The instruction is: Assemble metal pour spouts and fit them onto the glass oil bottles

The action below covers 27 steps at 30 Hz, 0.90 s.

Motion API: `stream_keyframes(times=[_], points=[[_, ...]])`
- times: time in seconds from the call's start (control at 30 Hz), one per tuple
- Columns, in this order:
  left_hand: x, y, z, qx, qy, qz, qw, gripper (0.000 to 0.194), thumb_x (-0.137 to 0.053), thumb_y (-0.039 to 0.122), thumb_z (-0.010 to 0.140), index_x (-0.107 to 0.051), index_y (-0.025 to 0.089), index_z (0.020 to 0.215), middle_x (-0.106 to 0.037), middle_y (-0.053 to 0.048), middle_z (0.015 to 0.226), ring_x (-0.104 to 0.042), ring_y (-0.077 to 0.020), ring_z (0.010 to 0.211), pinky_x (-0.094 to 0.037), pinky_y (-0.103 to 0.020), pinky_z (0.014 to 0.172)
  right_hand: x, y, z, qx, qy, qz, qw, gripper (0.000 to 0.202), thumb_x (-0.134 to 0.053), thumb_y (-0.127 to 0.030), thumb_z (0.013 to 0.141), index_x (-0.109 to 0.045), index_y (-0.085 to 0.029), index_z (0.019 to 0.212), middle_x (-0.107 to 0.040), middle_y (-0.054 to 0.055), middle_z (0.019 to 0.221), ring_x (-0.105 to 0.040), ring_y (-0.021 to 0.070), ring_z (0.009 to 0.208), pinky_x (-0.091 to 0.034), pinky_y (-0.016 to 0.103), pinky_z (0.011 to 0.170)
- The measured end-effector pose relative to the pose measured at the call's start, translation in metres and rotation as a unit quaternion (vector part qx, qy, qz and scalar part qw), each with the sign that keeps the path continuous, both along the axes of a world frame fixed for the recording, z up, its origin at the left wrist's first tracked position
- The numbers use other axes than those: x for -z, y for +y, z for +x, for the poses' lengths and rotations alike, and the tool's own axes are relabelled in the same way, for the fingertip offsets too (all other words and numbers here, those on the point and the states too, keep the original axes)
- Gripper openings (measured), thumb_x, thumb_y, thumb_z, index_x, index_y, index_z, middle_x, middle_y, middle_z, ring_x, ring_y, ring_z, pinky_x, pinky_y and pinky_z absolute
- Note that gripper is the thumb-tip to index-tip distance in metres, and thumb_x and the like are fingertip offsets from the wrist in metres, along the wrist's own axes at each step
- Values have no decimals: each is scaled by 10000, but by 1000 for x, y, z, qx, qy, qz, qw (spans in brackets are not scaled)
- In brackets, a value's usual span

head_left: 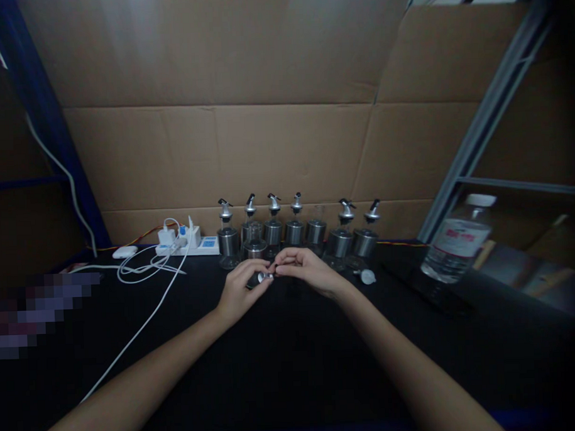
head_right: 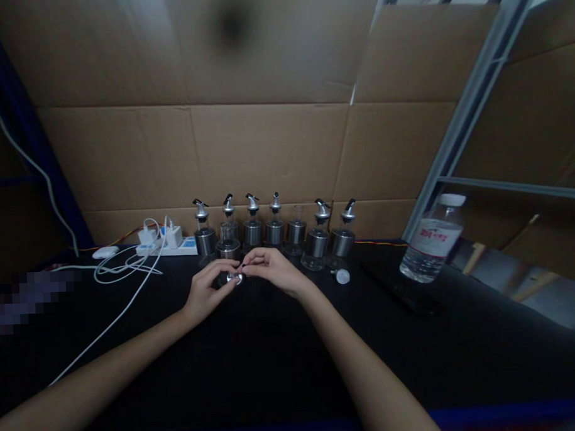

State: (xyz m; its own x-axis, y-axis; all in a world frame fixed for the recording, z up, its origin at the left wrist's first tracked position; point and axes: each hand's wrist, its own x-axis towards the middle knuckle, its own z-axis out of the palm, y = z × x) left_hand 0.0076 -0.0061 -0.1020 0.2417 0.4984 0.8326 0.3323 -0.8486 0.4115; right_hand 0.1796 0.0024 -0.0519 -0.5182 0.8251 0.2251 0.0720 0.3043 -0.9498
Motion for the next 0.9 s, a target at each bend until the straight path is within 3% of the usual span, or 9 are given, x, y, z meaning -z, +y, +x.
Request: stream_keyframes(times=[0.17,0.33,0.5,0.7,0.9], points=[[1,0,0,-19,9,-15,1000,114,-519,225,735,-563,159,817,-614,-42,812,-563,-145,776,-449,-290,713,1,3,1,52,11,22,998,208,-645,-239,601,-555,-131,754,-608,4,662,-578,103,626,-443,262,647],[-1,1,0,-20,37,9,999,118,-530,230,730,-588,156,801,-611,-41,756,-542,-144,744,-440,-292,687,-1,0,1,13,5,5,1000,210,-642,-253,610,-561,-124,755,-586,-16,550,-558,90,498,-447,241,534],[2,5,-2,-31,50,56,997,134,-541,195,719,-603,165,835,-622,-41,760,-522,-147,748,-429,-304,699,0,-4,-3,-24,-50,23,998,226,-647,-280,601,-564,-116,732,-581,-10,570,-551,82,476,-446,219,495],[4,7,-4,-53,67,72,994,103,-555,219,707,-605,165,778,-619,-36,727,-506,-148,718,-423,-294,657,5,-6,-9,0,-131,96,987,260,-621,-349,620,-544,-125,729,-547,-23,560,-530,74,430,-429,194,431],[5,8,-3,-68,77,78,992,109,-556,241,708,-596,167,777,-613,-37,722,-497,-154,722,-414,-295,657,5,-7,-10,19,-146,116,982,271,-614,-372,624,-515,-134,706,-513,-38,525,-522,73,419,-420,187,417]])
